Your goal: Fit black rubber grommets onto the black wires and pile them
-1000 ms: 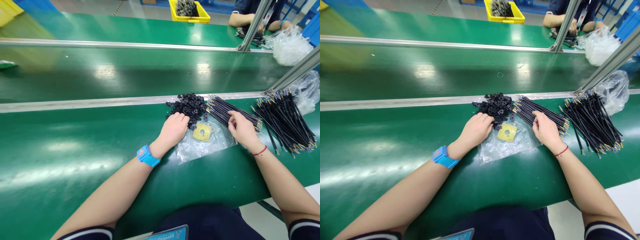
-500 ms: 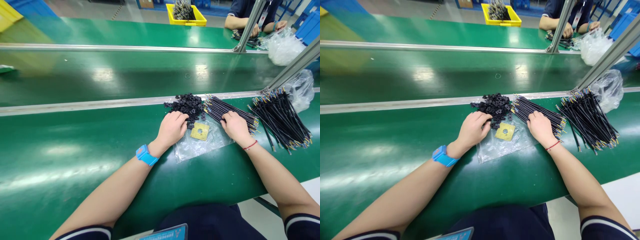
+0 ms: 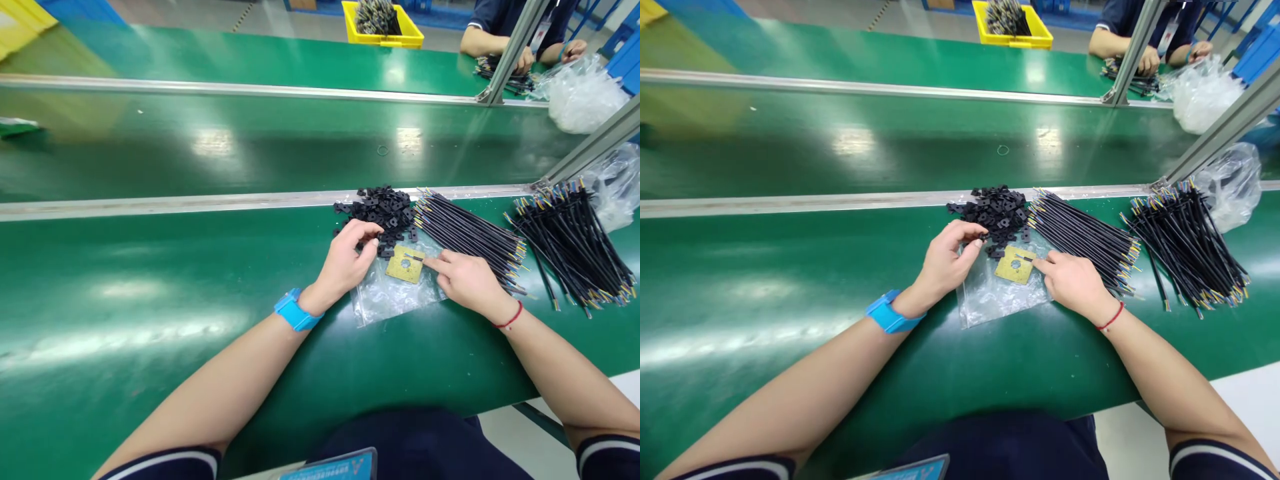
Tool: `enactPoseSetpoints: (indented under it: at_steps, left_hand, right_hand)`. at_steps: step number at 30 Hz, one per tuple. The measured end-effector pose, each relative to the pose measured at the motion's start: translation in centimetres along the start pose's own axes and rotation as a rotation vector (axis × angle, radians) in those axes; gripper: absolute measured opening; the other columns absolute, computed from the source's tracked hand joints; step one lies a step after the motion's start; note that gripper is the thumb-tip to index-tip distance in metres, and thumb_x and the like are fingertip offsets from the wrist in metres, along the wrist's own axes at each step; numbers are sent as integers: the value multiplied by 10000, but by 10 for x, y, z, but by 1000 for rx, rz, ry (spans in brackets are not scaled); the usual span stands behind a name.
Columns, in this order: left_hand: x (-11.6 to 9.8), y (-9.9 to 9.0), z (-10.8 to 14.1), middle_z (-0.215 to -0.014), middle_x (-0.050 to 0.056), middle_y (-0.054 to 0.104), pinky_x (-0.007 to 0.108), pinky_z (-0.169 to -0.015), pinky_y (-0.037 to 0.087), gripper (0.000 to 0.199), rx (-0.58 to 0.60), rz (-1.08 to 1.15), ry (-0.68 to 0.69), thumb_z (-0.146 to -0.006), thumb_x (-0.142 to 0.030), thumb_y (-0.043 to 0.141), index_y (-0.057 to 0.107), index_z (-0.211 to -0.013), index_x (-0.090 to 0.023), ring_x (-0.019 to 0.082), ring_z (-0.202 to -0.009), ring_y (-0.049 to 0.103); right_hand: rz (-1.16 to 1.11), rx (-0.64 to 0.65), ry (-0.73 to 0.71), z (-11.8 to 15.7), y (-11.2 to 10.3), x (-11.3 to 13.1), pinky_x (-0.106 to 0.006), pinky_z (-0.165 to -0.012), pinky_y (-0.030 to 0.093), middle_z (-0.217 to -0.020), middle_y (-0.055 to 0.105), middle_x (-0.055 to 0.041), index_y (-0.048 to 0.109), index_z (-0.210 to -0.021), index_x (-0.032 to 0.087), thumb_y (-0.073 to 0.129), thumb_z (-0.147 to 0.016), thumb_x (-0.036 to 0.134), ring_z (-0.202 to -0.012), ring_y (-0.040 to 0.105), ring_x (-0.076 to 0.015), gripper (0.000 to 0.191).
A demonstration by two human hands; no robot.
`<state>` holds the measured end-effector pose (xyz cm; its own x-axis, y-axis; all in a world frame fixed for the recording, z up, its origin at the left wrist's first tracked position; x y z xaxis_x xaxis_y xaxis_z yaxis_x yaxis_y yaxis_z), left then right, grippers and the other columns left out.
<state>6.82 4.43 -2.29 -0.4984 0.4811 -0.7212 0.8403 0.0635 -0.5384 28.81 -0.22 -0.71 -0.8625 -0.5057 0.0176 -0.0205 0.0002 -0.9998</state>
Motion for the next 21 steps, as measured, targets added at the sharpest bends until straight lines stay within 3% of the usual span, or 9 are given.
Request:
enactPoseSetpoints:
  at_steps: [5,13,16,19,21]
  left_hand:
    - [-2,7,2,-844,22,591,274,-728,482,151,22,209,-110,-782,-160,499,612,-882,-162,128,-764,564]
    - [-13,14,7,-821,16,625,267,-669,513,173,41,654,-505,-751,-253,582,611,-883,-145,109,-659,607]
    - [-12,16,7,-785,6,632,260,-675,515,193,51,713,-568,-729,-259,630,624,-881,-141,105,-651,612]
    - [-12,19,9,-745,2,646,251,-673,518,214,78,822,-632,-705,-259,674,632,-874,-135,102,-634,620]
    - [-14,21,11,-717,3,656,250,-671,524,231,119,921,-683,-686,-257,705,636,-867,-131,105,-627,628]
  right_hand:
    - [145,56,0,-6,2,4,-269,-552,319,-840,610,-57,637,-1062,215,372,-916,176,-709,567,-150,305]
    - [80,112,85,-6,3,-1,-264,-530,341,-836,628,-48,588,-1178,230,381,-897,127,-618,572,-144,364]
    - [-125,-6,106,-5,0,-5,-259,-620,425,-876,644,-53,630,-1089,199,412,-909,173,-727,607,-155,284]
    - [-390,-243,79,-1,-9,-8,-263,-735,469,-897,661,-45,645,-1000,182,477,-894,203,-821,612,-153,199]
    - [-433,-389,57,2,-16,-6,-264,-727,478,-870,666,-38,647,-974,187,481,-891,196,-789,610,-143,186]
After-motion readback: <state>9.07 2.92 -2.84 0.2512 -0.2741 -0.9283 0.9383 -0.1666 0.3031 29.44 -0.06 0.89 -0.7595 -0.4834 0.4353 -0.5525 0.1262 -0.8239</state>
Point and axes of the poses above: each hand's wrist, its own z-axis away from the middle knuckle, its own y-axis out of the palm, x = y × z, the point moved 2 cm from there along -z, towards the middle knuckle
